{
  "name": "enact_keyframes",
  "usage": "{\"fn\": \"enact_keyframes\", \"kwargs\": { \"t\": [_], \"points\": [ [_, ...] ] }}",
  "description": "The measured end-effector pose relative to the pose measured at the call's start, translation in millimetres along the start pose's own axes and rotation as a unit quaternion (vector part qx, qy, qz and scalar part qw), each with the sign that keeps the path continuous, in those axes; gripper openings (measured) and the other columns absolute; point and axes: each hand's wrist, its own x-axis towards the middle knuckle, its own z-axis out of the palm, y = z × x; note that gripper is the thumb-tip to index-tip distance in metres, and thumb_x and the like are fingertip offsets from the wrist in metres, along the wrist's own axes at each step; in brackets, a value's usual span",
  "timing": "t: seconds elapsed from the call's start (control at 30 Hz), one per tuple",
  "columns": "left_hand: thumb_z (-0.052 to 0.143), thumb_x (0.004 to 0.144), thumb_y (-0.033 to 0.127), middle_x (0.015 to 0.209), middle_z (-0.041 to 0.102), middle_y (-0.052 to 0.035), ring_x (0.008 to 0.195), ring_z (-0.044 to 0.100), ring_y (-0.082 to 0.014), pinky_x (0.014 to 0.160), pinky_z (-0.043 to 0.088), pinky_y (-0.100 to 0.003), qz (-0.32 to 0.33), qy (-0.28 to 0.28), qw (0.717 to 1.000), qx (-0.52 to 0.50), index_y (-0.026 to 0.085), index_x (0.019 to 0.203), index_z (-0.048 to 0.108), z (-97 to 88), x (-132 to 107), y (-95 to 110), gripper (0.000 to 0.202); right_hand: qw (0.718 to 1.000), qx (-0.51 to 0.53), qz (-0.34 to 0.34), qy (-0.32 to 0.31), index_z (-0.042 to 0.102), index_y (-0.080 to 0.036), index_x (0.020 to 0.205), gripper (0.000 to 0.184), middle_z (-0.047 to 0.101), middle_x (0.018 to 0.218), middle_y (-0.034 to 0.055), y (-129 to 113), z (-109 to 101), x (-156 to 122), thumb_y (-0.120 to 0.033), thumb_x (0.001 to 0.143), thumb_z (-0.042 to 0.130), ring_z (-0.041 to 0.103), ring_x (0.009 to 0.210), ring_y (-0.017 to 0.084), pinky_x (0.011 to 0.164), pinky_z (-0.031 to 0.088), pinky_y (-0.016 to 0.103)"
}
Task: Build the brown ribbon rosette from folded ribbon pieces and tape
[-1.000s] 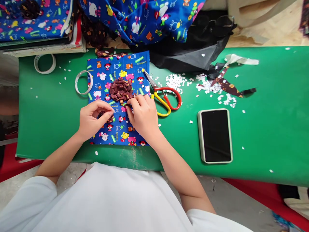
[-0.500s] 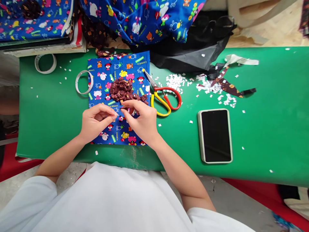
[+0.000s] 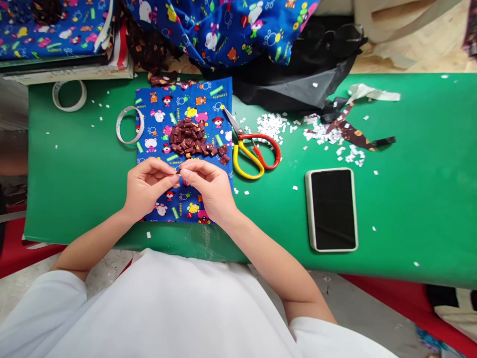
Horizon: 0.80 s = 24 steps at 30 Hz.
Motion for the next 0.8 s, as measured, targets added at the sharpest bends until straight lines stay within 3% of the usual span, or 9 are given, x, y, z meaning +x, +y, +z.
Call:
{"fn": "enact_keyframes", "kwargs": {
  "t": [0.23, 0.37, 0.8],
  "points": [
    [0.082, 0.07, 0.039, 0.071, 0.067, 0.0034, 0.065, 0.067, -0.008, 0.063, 0.058, -0.019, 0.002, 0.007, 0.999, -0.038, 0.018, 0.073, 0.062, 0.4, 0.4, -3.4, 0.028, 0.998, 0.031, 0.046, -0.009, 0.067, -0.021, 0.064, 0.036, 0.062, 0.068, -0.0048, 0.0, 2.7, -1.5, -0.046, 0.049, 0.089, 0.049, 0.059, 0.006, 0.056, 0.043, 0.021],
    [0.081, 0.071, 0.038, 0.074, 0.068, 0.003, 0.068, 0.068, -0.0083, 0.065, 0.058, -0.02, -0.007, 0.003, 0.999, -0.031, 0.019, 0.075, 0.062, -1.4, 0.2, -4.2, 0.028, 0.999, 0.01, 0.031, -0.008, 0.069, -0.023, 0.068, 0.034, 0.06, 0.063, -0.0056, -0.4, 1.3, -2.5, -0.046, 0.053, 0.088, 0.05, 0.059, 0.007, 0.059, 0.045, 0.022],
    [0.08, 0.073, 0.037, 0.073, 0.066, 0.0033, 0.067, 0.065, -0.0071, 0.063, 0.056, -0.018, -0.001, 0.006, 1.0, -0.026, 0.018, 0.076, 0.061, -1.9, 0.2, -3.3, 0.027, 0.999, -0.043, -0.031, 0.004, 0.072, -0.025, 0.073, 0.023, 0.068, 0.073, -0.0041, 7.9, -1.6, -4.5, -0.043, 0.065, 0.082, 0.057, 0.065, 0.009, 0.064, 0.05, 0.023]
  ]
}}
